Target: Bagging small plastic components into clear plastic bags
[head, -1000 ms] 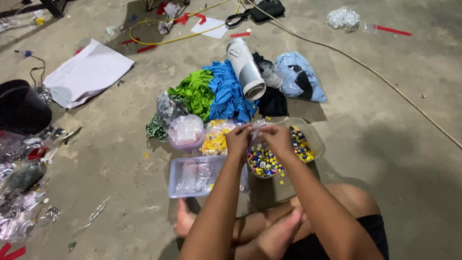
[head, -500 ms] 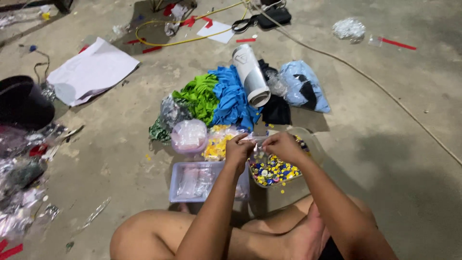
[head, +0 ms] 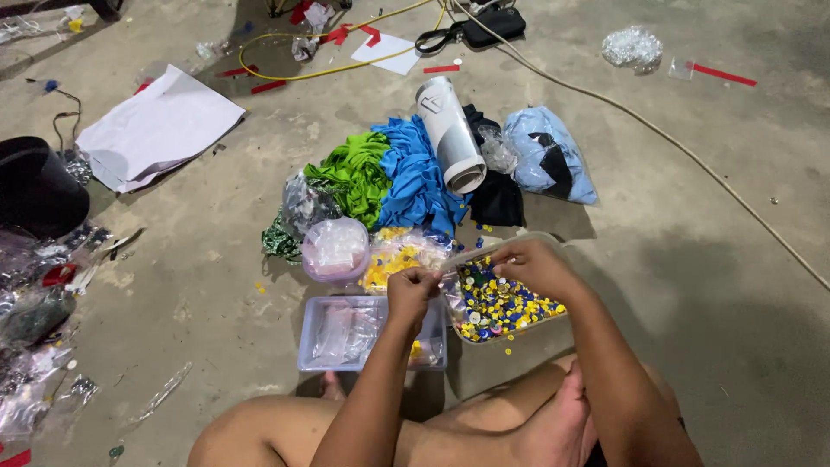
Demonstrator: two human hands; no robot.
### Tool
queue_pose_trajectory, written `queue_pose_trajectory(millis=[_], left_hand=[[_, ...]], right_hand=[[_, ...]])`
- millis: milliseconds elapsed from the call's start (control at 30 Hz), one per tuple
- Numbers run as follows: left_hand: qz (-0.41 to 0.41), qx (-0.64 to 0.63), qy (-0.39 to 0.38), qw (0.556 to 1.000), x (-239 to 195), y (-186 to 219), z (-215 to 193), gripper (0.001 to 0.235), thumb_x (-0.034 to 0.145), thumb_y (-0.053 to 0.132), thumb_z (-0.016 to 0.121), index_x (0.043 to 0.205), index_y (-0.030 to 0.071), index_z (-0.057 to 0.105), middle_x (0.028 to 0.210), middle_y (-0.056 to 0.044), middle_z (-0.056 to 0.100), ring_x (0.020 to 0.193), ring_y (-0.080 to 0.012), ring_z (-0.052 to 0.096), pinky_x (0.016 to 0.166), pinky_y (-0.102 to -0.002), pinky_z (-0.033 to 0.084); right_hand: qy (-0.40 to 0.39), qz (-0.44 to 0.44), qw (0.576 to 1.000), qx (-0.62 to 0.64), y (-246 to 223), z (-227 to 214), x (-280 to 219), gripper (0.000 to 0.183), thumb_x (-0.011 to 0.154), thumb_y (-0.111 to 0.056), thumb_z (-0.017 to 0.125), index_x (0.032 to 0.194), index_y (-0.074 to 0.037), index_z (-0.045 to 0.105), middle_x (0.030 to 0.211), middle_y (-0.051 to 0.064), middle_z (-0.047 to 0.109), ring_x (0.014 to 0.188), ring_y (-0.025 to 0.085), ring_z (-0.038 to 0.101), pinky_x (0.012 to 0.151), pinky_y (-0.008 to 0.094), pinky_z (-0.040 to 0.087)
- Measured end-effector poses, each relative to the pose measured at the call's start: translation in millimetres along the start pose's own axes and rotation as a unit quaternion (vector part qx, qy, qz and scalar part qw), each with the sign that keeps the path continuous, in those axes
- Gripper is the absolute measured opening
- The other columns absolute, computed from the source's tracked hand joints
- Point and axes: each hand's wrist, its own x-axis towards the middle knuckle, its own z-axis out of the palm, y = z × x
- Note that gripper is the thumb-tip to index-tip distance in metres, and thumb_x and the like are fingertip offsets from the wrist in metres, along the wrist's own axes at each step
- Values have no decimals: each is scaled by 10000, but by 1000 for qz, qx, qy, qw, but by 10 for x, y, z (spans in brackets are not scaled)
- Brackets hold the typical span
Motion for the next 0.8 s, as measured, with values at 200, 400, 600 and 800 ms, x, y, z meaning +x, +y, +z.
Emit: queue_pose_trajectory(millis=[200,400,600,800], left_hand=[[33,20,21,999,76,-72,157,216,746,100,897,723,13,701,544,-72,605,500,-94,567,510,-213,451],[33,15,-1,999,-140,180,200,117,804,65,847,809,4,748,609,-85,659,539,-123,625,542,-228,511],[71,100,-4,992,-301,636,2,140,729,-33,855,815,-10,747,622,-77,634,586,-127,614,559,-243,524],[60,30,49,997,-75,151,-144,291,664,-13,940,812,-30,689,660,-84,565,589,-147,617,525,-252,514]], right_hand=[[83,11,995,-61,-603,-96,-247,303,862,-202,824,1130,-62,806,1086,187,790,1063,406,731,879,467,620],[115,51,982,144,-23,558,257,252,879,-94,767,1110,8,779,989,171,789,786,263,775,664,341,655],[123,99,985,-71,738,364,303,197,820,-348,783,1005,-302,836,919,-73,818,922,191,770,799,355,595],[88,62,994,-30,921,504,255,207,870,-113,732,1035,-133,855,860,87,821,832,316,774,735,391,601]])
